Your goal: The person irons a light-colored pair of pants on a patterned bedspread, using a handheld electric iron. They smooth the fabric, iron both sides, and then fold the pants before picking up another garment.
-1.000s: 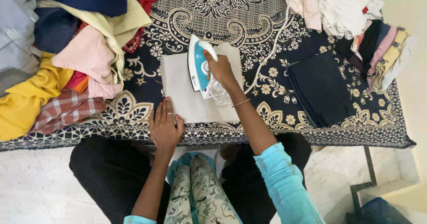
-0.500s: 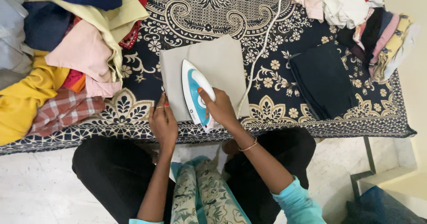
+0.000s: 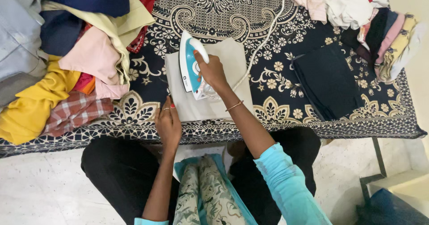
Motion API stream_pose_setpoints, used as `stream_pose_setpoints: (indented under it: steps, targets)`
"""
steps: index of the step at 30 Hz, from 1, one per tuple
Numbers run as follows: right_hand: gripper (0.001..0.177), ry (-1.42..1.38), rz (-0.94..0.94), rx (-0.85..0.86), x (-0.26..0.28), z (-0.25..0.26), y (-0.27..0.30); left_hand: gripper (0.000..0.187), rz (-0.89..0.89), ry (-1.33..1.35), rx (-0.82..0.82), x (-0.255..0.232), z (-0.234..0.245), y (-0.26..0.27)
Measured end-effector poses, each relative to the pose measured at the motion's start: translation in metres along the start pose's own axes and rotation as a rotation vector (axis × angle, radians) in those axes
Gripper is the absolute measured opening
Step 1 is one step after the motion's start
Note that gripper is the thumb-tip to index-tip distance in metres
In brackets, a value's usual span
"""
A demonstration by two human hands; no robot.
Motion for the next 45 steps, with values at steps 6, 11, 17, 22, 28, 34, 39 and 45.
stream_pose_setpoints:
  steps: [6,11,17,22,28,34,39,45]
  targets:
    - [0.057,0.021,0.026,0.111,-0.015,-0.007,0.066,0.049,0.228,0.304,-0.005,0.017,0.000,-0.001]
    - [0.051,-0.013,-0.006,0.082,-0.011,-0.017,0.108,0.055,0.239,0.443,-0.022,0.011,0.004,-0.002]
    - [0.050,0.028,0.000,0.036,0.017,-0.025,0.087,0.055,0.313,0.394,-0.019,0.007,0.008,0.000]
    - [0.053,0.085,-0.035,-0.024,0.047,-0.043,0.056,0.060,0.301,0.582,-0.047,0.016,0.005,0.000]
    - [0.049,0.127,-0.042,0.019,0.047,-0.040,0.060,0.060,0.141,0.682,-0.095,0.037,0.003,0.000]
    - [0.056,0.257,0.035,0.180,0.013,-0.017,0.097,0.060,0.133,0.752,-0.091,0.036,0.010,-0.001]
    - [0.052,0.310,-0.008,0.201,-0.031,0.032,0.136,0.055,-0.048,0.268,0.031,-0.007,0.013,0.003]
    - [0.051,0.320,-0.010,0.039,-0.071,0.099,0.143,0.047,-0.251,-0.323,0.190,-0.028,-0.009,0.013]
Point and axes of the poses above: each hand's wrist, its own y-axis away from the middle knuckle, its own z-axis out of the back of the hand, x = y × z, the point moved 9 cm from there along -y, towards the middle knuckle, and after that the axes turned 10 degrees about y, right-handed, at the moved point
